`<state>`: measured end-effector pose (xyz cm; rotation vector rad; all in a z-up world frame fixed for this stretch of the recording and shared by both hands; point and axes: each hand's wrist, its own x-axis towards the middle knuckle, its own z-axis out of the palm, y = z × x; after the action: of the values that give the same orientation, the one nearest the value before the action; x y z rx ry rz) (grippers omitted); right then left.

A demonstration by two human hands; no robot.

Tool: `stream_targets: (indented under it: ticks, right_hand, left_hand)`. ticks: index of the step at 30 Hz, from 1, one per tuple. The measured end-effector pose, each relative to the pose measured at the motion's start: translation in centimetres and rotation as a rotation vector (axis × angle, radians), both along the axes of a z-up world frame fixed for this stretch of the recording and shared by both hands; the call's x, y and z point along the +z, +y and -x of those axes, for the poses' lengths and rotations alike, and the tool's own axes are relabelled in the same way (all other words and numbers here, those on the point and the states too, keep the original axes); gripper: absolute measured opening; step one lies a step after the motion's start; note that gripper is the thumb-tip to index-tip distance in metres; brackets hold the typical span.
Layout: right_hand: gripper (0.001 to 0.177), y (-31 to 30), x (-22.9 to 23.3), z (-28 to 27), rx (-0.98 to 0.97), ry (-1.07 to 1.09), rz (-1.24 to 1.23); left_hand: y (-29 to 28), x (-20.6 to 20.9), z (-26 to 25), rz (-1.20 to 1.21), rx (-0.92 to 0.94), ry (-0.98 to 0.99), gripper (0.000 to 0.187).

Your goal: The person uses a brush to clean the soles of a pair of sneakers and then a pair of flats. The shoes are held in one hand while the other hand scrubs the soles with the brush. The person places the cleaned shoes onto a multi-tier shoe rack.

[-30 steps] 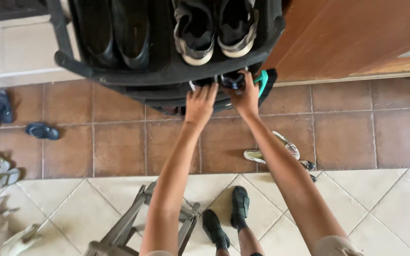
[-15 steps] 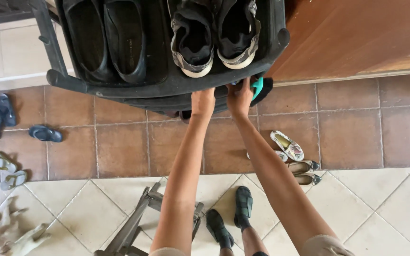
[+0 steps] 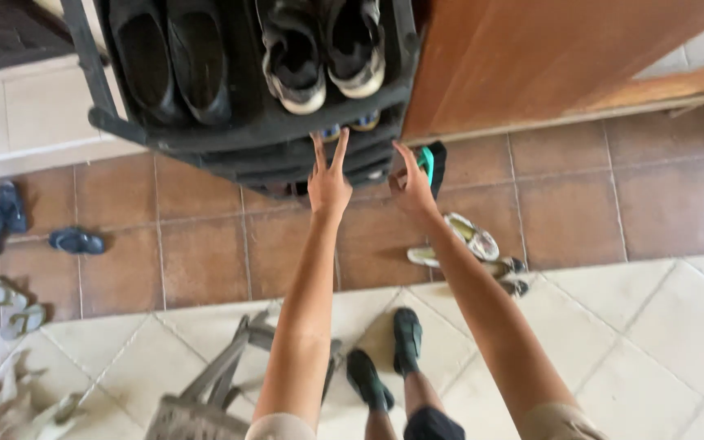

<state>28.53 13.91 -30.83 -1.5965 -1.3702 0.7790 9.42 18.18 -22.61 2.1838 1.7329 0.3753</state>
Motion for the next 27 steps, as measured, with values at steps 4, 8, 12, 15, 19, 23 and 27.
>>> stream_targets:
  ticks: [4,8,12,15,19,23,27]
  right_hand:
    - [0.074,-6.2,3.5,-2.8,0.018,-0.021,0.075]
    - [0.069,-11.6,1.5,-8.4,0.012,-0.119,0.011]
    - [0.069,-16.0,2.0,-15.0,-0.061,-0.147,0.021]
    - [0.07,-19.3,-0.2,-20.8,-0.192,-0.091,0.086]
    - [0.069,-22.7,-1.4,-26.8,-0.335,-0.101,0.143]
    - [0.07,-25.3,1.2,-30.0,-0.457,-0.053,0.248]
    - [0.066,-27.7,2.4,-32.5,-0.596,-0.079,0.247]
  left_hand:
    - [-10.7,-4.6,1.0,0.205,-0.051,0.041,0.097]
    - [-18.4,-19.0,2.5,0.777,-0.168,0.346,0.106]
    - [-20.6,-20.8,-0.5,0.937,-0.334,0.518,0.09]
    - [-19.3,-20.1,-5.9,0.798,-0.416,0.447,0.09]
    - [-15.8,-16.9,-15.1,0.808,-0.469,0.386,0.083]
    - [-14.3,-10.8,-22.9,0.675,-0.589,0.063,0.08]
    - [-13.0,-9.0,-27.4,0.49,-0.783,-0.175,0.082]
